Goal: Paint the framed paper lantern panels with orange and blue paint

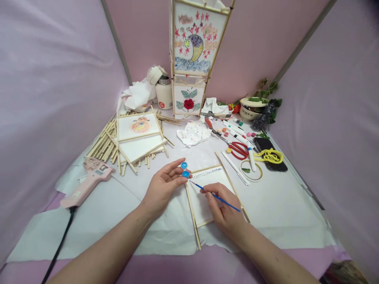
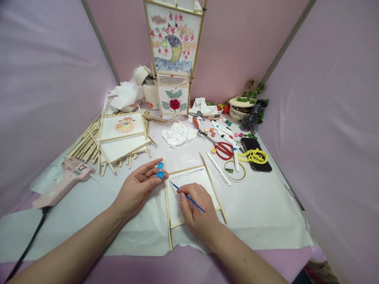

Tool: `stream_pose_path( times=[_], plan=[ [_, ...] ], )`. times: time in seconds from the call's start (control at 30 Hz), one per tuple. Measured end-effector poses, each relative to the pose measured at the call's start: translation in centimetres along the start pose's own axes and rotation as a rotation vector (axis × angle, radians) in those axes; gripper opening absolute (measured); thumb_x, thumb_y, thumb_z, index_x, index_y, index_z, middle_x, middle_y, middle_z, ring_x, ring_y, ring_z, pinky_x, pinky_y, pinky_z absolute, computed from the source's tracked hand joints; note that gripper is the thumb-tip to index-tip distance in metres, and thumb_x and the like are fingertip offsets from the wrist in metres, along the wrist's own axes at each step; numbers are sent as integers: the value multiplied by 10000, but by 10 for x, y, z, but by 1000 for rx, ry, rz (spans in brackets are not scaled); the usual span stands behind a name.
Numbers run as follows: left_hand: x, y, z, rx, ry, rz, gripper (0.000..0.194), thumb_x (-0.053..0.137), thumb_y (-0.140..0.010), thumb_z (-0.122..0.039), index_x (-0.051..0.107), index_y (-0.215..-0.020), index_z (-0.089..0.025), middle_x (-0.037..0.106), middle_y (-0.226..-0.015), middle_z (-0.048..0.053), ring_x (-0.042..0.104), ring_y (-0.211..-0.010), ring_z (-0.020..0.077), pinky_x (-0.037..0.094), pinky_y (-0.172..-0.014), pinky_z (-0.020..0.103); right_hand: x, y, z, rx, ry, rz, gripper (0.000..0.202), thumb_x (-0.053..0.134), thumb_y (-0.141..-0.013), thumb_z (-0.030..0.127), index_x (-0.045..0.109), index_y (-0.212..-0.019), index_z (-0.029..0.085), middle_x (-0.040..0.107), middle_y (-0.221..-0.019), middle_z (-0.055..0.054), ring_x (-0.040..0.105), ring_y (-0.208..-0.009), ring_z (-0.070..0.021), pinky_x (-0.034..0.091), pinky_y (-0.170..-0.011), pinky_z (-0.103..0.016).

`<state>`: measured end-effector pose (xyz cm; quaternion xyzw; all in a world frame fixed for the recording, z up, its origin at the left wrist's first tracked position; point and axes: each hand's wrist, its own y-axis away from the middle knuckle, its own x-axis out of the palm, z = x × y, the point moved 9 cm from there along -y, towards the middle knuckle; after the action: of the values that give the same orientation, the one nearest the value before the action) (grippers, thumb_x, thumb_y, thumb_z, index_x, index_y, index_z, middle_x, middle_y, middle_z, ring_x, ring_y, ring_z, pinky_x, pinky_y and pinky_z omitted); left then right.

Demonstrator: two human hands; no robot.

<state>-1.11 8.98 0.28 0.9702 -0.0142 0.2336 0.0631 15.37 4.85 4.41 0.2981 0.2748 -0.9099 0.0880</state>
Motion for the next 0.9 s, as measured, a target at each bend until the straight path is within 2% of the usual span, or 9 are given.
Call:
stream_pose_path(
  times=[0.3, 0.63, 0.9],
  plan=[
    [-2, 0, 2, 4, -19, 10, 501, 842, -691, -191, 690, -1165, -254, 709, -878, 0, 676, -879, 158, 466, -902, 304, -6, -2, 14, -103, 103, -12, 145, 436, -913, 115, 553, -966, 182, 656, -855, -58, 597, -785, -170, 446, -694, -313],
    [-1, -1, 3, -7, -21, -11, 507, 857, -669, -198, 700, -1148, -255, 710, -883, 1, 676, -863, 155, 480, -899, 304, 5, -1, 19, -147, 129, 62, 147, 439, -910, 104, 540, -985, 180, 654, -869, -58, 564, -767, -175, 409, -686, -326],
    [-2, 0, 3, -1, -39, 5, 492, 841, -696, -195, 694, -1161, -266, 715, -876, 3, 678, -882, 155, 481, -872, 277, -4, 0, 22, -149, 260, -11, 136, 469, -892, 87, 540, -968, 175, 659, -854, -62, 562, -761, -188, 383, -675, -332]
  ],
)
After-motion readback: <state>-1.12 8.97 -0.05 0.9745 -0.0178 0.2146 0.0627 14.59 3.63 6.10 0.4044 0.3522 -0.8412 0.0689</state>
